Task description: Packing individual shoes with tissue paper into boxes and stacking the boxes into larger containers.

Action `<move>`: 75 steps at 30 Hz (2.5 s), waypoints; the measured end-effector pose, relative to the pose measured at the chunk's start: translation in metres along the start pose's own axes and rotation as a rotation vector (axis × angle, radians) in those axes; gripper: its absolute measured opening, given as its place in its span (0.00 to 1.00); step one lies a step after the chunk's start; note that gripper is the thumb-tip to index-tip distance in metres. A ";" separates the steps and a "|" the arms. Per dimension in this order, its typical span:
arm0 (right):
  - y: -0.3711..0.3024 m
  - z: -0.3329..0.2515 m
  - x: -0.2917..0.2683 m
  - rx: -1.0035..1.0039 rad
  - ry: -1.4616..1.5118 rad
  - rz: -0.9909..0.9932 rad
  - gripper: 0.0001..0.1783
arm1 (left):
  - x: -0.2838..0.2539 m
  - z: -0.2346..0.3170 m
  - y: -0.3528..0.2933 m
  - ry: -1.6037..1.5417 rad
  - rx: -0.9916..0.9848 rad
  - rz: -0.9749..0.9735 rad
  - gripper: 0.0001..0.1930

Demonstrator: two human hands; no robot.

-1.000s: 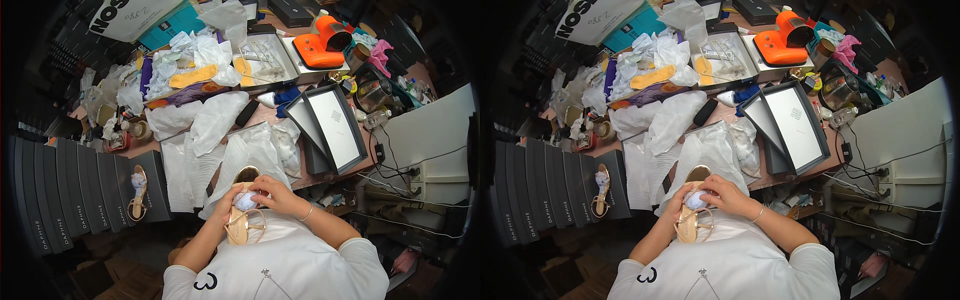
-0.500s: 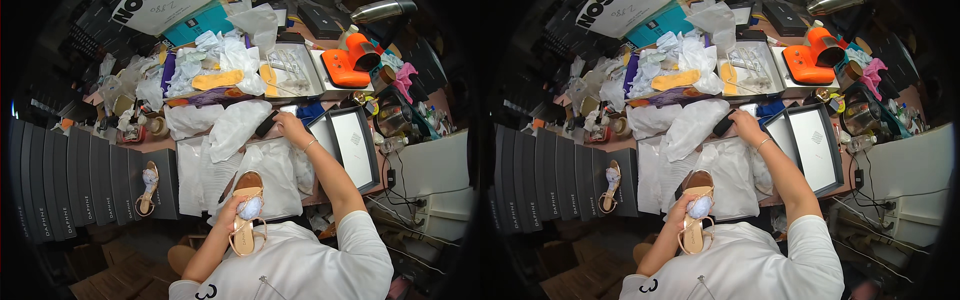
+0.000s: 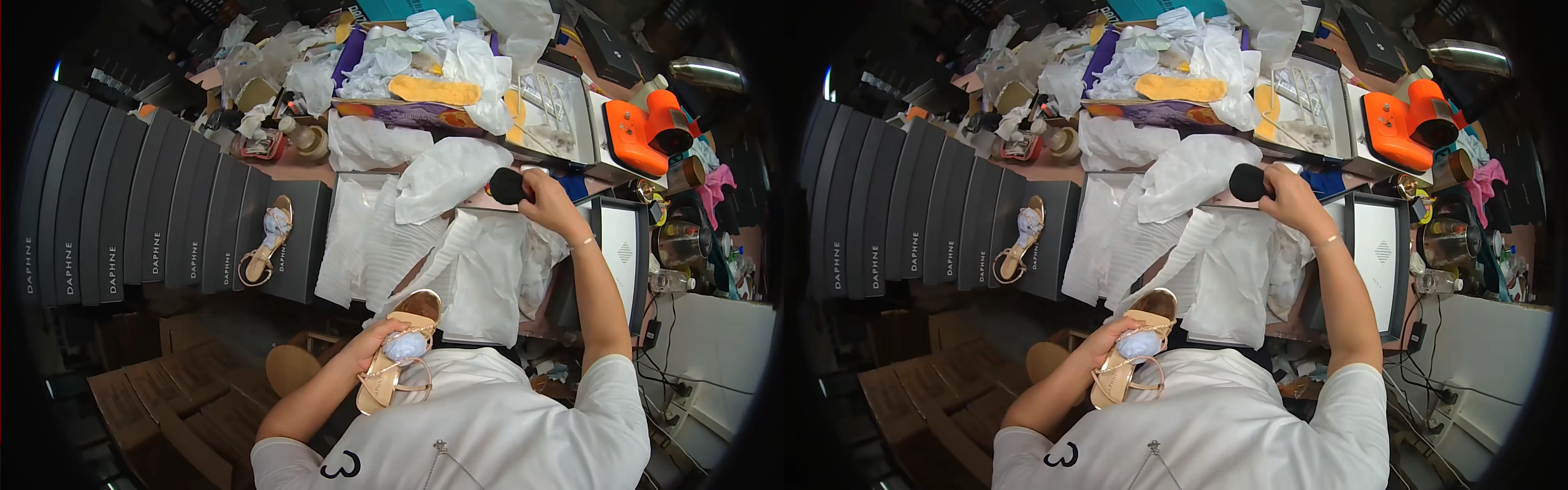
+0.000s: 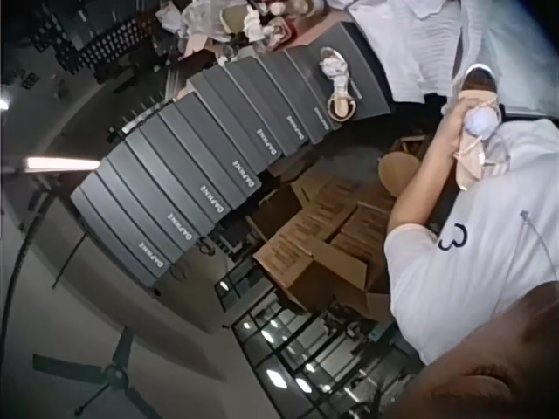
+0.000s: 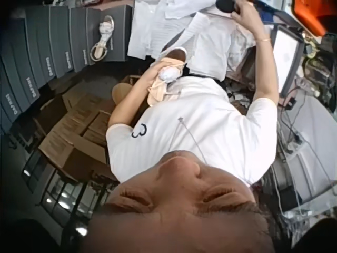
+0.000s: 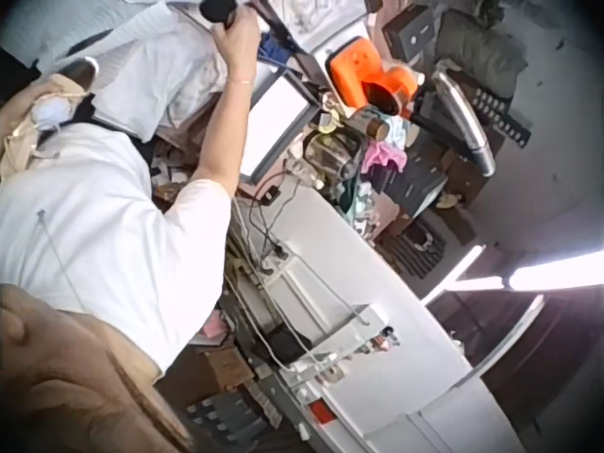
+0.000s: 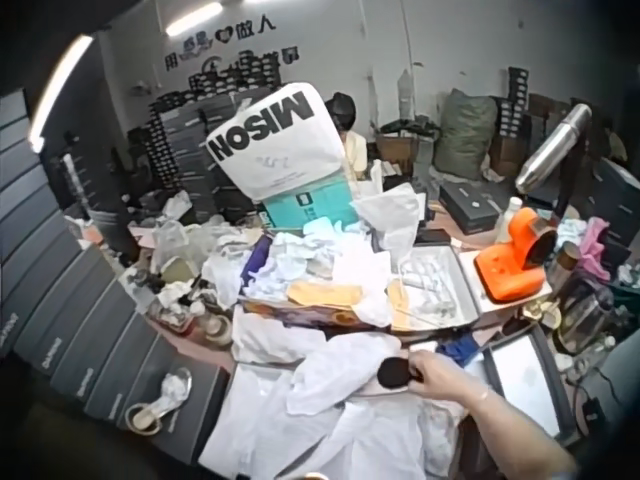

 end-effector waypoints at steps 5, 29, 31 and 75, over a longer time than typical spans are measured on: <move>-0.132 -0.096 0.021 -0.438 0.394 0.025 0.27 | 0.009 -0.029 0.010 0.032 -0.062 0.013 0.18; -0.230 -0.088 0.071 -0.620 0.163 0.011 0.16 | 0.043 -0.035 0.013 0.476 -0.005 -0.017 0.22; -0.213 -0.090 0.073 -0.590 0.159 0.030 0.16 | 0.046 -0.038 0.014 0.425 -0.004 -0.031 0.23; -0.080 -0.028 0.001 -0.263 -0.079 0.682 0.23 | 0.082 0.020 -0.008 0.283 0.473 -0.056 0.19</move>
Point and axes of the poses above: each hand's wrist, its own y-axis towards the middle knuckle, its own x-axis out of the palm, z = x × y, the point moved 3 cm from there along y, towards the middle knuckle, and after that the axes turned 5 degrees about z, right-handed, at the moved point
